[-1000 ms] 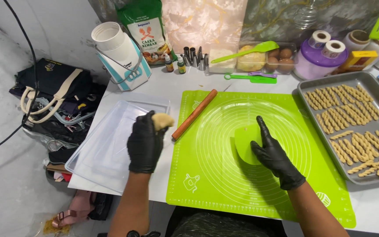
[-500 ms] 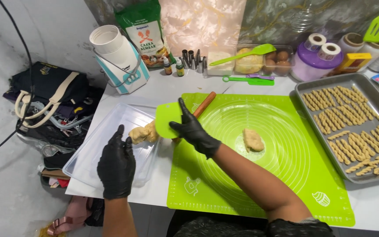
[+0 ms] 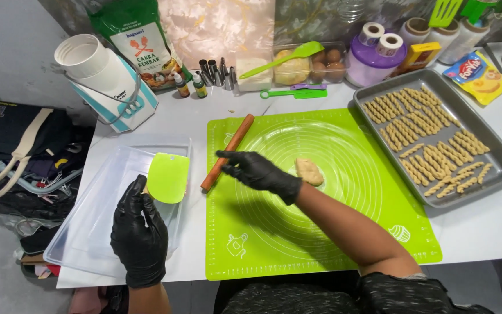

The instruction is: The person is manually rolling out small pieces of dough into thin cylinders and twisting them into decorative shapes before placing them on a baking tray.

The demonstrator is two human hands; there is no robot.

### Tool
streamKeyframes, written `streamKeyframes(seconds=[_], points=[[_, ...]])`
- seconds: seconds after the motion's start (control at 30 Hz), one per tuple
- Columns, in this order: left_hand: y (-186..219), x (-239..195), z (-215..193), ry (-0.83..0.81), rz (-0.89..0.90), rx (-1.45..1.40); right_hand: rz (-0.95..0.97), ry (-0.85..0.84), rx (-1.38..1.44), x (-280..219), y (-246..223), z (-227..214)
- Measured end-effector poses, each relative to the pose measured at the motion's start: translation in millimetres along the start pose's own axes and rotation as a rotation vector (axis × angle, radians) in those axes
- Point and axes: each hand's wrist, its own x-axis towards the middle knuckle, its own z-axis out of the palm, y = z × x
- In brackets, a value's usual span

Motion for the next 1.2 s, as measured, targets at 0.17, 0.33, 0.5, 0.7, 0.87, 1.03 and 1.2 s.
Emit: streamKeyframes(seconds=[0.17,0.33,0.5,0.7,0.87,1.03,1.2], points=[[30,1,23,-0.061,0.048,-0.11,0.22,0.071,-0.374,-63,58,-82],[69,-11,71,-0.155,0.177,-0.306,0.389,0.046,-0.419,-106,84,-87],[117,-28,123,-0.381,0.037,-0.569,0.278,0.345,-0.489,-124,163,-51],[156,-41,193,-0.502,-0.167,-1.006,0.391,0.653,0.147,-104,86,-55],[172,-36,233,-0.437,-0.275,-0.98,0.28,0.798,0.348,-89,60,-58],[168,-39,244,-0.426,-0.44,-0.872,0.211,0.875,0.225,-87,74,-42],[162,-53,258,-0.465,-0.591,-0.811,0.267,0.921,0.026,-83,83,-25]])
